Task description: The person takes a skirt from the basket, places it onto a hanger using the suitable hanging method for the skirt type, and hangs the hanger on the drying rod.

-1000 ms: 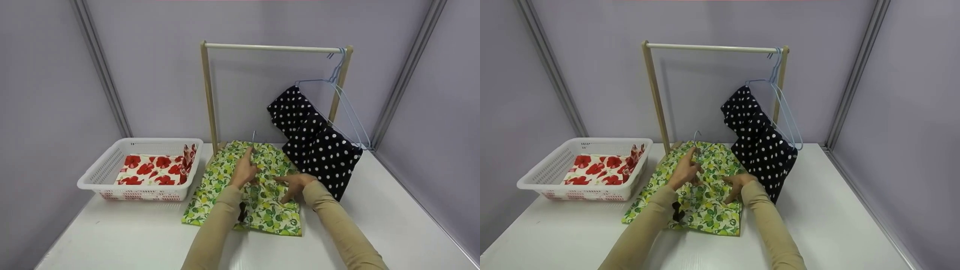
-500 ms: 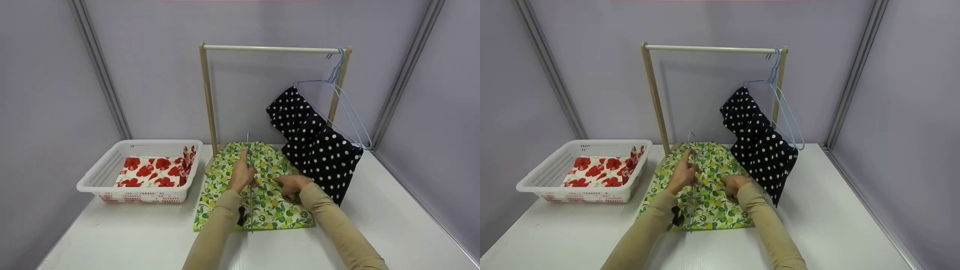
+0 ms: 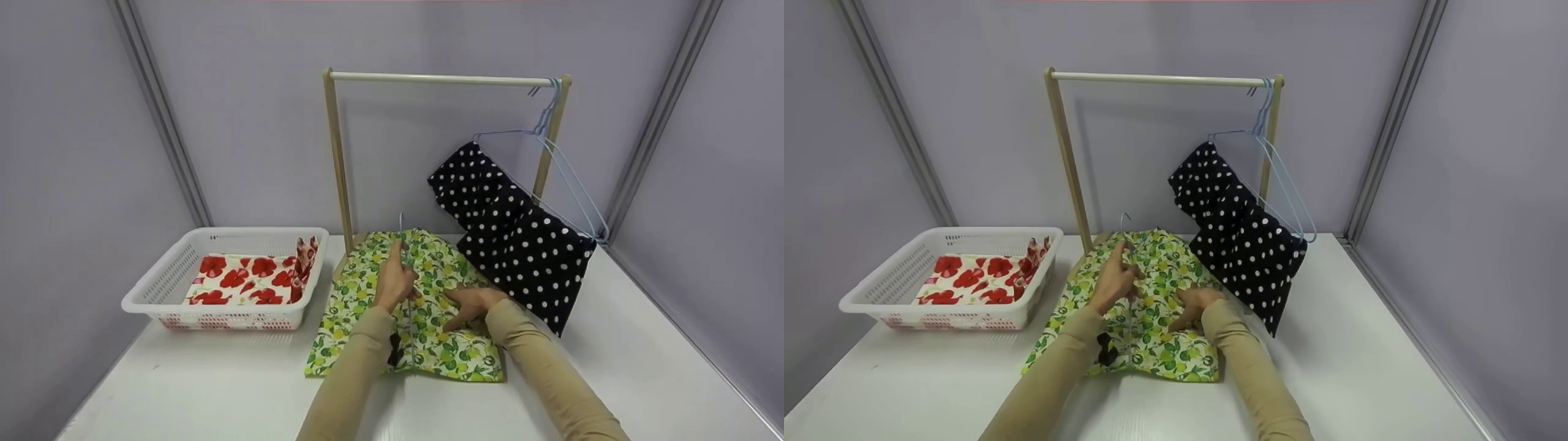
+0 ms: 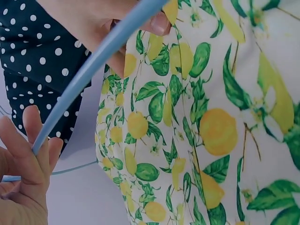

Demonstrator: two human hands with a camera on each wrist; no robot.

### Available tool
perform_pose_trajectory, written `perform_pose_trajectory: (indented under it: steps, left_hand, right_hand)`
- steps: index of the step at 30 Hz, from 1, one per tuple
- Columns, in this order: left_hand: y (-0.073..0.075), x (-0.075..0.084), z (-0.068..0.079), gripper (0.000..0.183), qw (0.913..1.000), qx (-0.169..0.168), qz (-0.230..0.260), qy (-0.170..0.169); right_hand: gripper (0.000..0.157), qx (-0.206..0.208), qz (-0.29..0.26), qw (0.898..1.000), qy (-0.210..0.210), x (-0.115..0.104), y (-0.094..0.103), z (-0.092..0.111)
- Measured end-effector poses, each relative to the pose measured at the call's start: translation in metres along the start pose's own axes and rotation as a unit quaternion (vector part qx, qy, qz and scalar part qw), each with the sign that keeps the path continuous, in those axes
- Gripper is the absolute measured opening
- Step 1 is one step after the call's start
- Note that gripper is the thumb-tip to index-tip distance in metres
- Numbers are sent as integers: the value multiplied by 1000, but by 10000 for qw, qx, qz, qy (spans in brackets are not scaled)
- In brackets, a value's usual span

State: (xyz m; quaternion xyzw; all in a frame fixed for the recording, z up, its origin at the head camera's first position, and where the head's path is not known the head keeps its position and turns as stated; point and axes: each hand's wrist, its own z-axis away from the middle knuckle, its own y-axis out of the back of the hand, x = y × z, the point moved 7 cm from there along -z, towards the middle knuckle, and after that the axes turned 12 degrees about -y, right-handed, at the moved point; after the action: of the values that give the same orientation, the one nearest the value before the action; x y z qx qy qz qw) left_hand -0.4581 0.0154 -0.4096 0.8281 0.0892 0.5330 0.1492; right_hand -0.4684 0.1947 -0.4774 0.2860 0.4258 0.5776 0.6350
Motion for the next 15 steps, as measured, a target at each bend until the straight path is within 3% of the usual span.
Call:
perform_pose_trajectory:
  steps: [9, 15]
  left_hand:
    - [-3, 1, -5, 46, 9999, -13, -47, -123]
    - [-5, 0, -5, 45, 9999, -49, -121, 17]
  right_hand:
    - [100, -73, -515, 9984, -238, 11, 2, -9]
    - [91, 616, -154, 9977, 226, -8, 6, 0]
